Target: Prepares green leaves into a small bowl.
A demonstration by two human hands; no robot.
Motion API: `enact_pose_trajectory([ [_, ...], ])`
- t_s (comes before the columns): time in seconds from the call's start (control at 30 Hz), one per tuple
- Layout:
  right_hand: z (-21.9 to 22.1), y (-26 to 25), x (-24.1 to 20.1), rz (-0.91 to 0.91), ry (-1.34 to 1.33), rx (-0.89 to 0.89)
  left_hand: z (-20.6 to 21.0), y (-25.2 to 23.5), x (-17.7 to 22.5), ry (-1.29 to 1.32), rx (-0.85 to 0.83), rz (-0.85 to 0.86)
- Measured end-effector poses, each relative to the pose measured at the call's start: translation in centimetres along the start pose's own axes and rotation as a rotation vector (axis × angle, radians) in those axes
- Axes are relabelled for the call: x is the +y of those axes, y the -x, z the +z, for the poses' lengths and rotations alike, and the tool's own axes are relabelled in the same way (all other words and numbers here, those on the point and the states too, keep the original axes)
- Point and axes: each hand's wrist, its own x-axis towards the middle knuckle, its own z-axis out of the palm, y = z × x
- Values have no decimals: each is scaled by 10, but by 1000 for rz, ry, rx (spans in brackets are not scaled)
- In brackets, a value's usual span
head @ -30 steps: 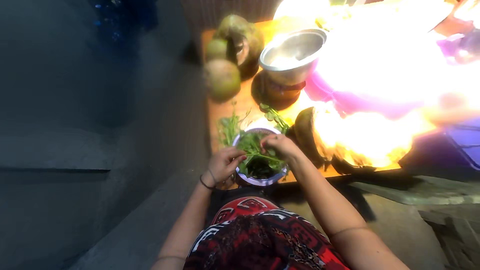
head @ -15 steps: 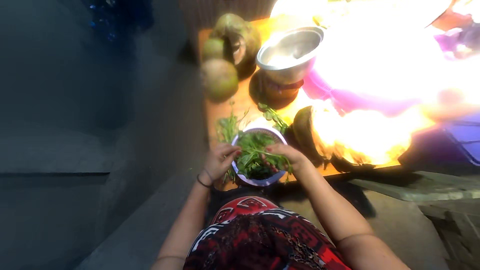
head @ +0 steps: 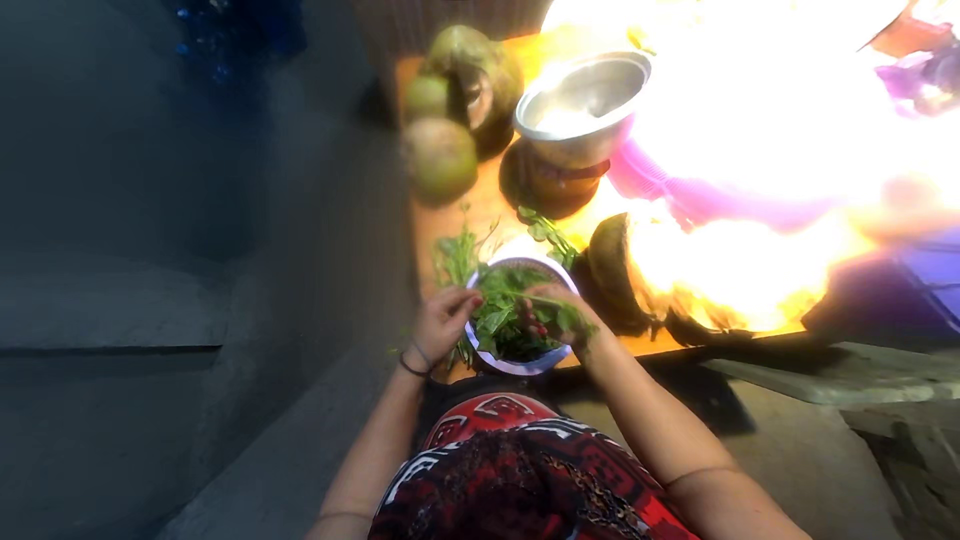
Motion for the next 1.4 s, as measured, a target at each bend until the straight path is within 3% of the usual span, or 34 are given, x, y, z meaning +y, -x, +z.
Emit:
enact_pose_trajectory([
  [0.23,6,-4,-3,-143,8,329,-6,0,5,-10,-22,-81],
  [0.27,-2,-5,-1,-147,-13,306,-9,-1,5,-12,-33,-107],
  [0.37,-35,-3,2,-100,-182,3,-18,-2,7,-10,-79,-211],
  [0.43,-25,3,-15,29,-117,37,-21,-3,8,-5,-97,-254],
  [0.5,-15,8,-26,34,-12,42,-24,-4,8,-6,-98,-272],
  [0.63,-19,2,-29,0,130,-126,-25,-6,7,-37,-97,-270],
  [0.8,-17,-3,-26,81,123,-116,-28,-8,8,-69,-101,-317],
  [0.87,-15,-4,-26,119,82,-42,-29,-8,10,-47,-87,-345],
  [0.97,-5,-6,-27,106,38,371,-29,-7,10,-42,-17,-334],
  [1.03,-4,-9,-25,69,118,538,-30,-6,8,-59,21,-315],
  [1.1,-7,-7,-21,45,348,573,-33,-4,7,-71,45,-312],
  [1.23,-5,4,-19,33,675,412,-36,-1,1,-65,93,-301],
  [1.4,-8,-2,-22,-142,349,619,-39,2,-1,-50,151,-302],
])
